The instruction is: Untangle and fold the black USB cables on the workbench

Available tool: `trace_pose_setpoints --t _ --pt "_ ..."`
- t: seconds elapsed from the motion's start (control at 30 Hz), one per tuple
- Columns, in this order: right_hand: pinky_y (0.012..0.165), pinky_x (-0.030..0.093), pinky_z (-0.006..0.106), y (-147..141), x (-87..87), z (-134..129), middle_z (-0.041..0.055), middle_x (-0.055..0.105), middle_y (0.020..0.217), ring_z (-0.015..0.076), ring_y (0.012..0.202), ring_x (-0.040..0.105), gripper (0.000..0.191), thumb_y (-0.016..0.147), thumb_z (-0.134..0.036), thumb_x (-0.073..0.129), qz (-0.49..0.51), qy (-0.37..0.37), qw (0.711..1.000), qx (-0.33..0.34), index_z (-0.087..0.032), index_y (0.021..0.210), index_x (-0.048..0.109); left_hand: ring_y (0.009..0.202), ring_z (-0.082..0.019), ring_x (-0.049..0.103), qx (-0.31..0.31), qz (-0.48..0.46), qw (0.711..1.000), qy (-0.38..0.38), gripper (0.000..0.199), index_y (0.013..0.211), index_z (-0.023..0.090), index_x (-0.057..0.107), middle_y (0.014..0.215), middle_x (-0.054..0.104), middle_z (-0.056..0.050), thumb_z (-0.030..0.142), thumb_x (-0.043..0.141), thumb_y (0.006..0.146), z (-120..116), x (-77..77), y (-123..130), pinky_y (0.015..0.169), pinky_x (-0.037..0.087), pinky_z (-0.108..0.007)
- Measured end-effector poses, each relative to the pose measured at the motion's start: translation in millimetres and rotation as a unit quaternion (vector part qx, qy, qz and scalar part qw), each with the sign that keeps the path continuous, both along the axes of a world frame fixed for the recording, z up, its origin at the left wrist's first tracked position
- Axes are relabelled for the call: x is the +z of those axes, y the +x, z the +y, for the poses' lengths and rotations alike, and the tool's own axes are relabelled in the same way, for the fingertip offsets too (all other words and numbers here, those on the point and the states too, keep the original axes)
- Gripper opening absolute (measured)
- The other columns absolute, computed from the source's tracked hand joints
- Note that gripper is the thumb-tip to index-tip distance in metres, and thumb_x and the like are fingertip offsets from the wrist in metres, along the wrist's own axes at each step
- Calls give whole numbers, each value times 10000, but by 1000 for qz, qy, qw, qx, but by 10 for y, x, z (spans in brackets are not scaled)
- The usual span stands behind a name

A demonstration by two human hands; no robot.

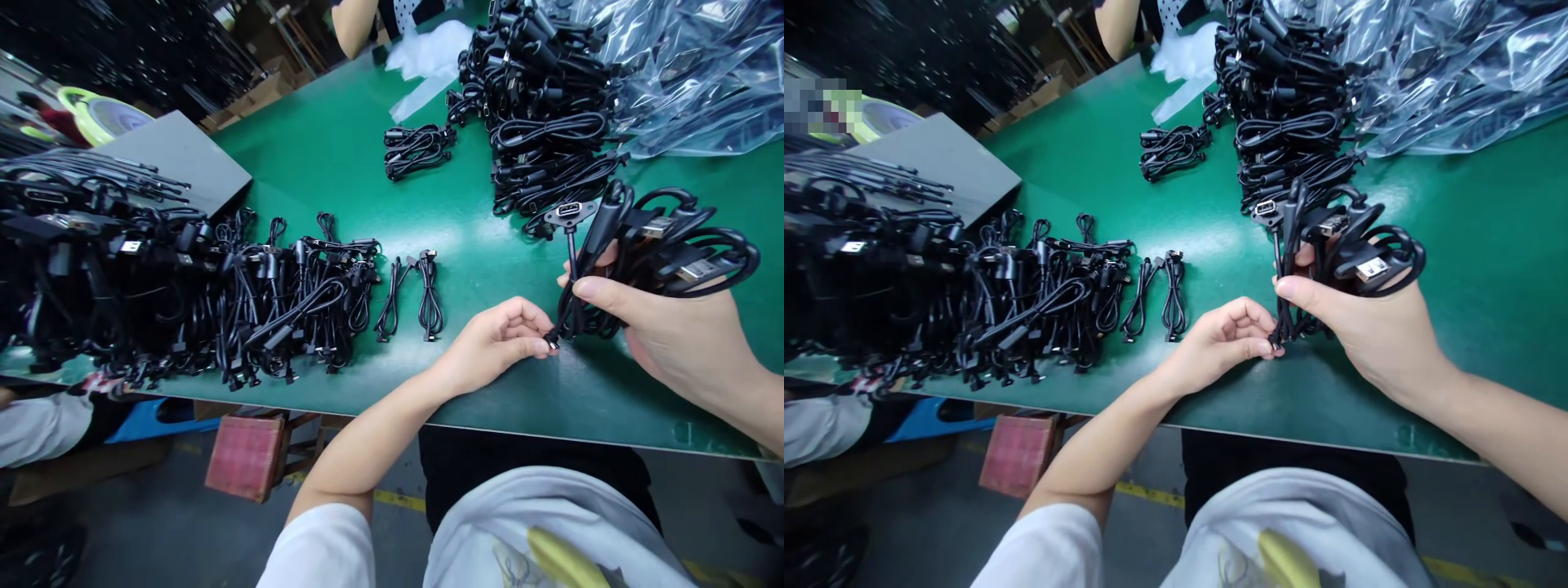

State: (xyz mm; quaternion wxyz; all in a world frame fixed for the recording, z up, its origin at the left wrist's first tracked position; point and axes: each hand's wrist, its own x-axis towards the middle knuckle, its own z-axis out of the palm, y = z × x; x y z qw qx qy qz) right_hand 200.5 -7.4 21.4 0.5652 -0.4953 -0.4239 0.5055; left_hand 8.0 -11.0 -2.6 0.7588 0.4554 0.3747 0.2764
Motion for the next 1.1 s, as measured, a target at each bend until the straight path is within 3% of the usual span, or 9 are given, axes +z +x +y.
trace_pose_setpoints --t 0.27,0.4,0.47,0.53,0.6,0.67,0.77,0.93,1.1 --pt "868 563 338 27 68 41 -33 727 892 176 869 671 226 660 -242 880 31 -26 998 50 -252 828 729 819 -139 694 -23 23 999 34 247 971 171 589 813 681 -16 281 767 839 -2 -49 12 821 509 -280" --pt "808 587 345 123 51 103 16 759 917 237 903 704 231 645 -284 866 59 -123 978 160 -261 863 793 884 -143 668 -67 128 972 185 192 1028 186 605 962 689 -42 313 687 910 10 44 -20 855 513 -280" --pt "826 596 386 190 -34 115 44 783 929 292 953 723 244 655 -308 863 46 -141 973 178 -275 892 815 940 -164 660 -6 243 921 303 208 1098 190 606 1032 686 -62 344 627 959 74 112 -118 891 503 -296" --pt "852 599 413 241 -134 117 71 800 935 321 969 733 233 683 -341 861 24 -129 972 194 -275 904 830 1008 -212 644 123 407 819 386 263 1157 178 592 1069 675 -95 374 595 982 168 161 -278 937 481 -341" --pt "853 606 414 258 -193 106 81 802 928 324 963 736 218 698 -375 867 5 -115 971 211 -273 888 836 1075 -280 622 202 553 706 395 337 1173 147 582 1091 661 -142 401 631 957 262 171 -461 969 458 -398" --pt "811 616 398 234 -175 86 81 796 922 317 950 732 229 666 -400 894 -8 -121 971 208 -270 846 835 1084 -324 621 191 628 664 358 389 1174 116 573 1083 658 -173 399 675 926 334 139 -610 955 459 -428" --pt "717 610 350 151 -46 58 71 790 944 278 889 715 313 556 -402 952 -17 -148 973 178 -274 814 827 947 -263 653 162 591 729 305 326 1197 138 562 979 673 -109 300 657 931 379 71 -687 901 483 -404" --pt "624 564 281 50 69 68 25 747 814 191 748 669 329 547 -379 949 5 -186 972 147 -261 819 807 856 -150 659 185 175 948 194 347 1127 194 586 957 672 -30 323 739 843 315 74 -457 859 518 -314" --pt "885 601 373 -8 -42 56 38 805 1050 260 1023 730 357 637 -358 912 67 -195 961 182 -276 971 816 855 -163 683 172 -17 981 86 439 949 178 605 862 668 -6 371 896 683 204 74 -176 914 524 -350"
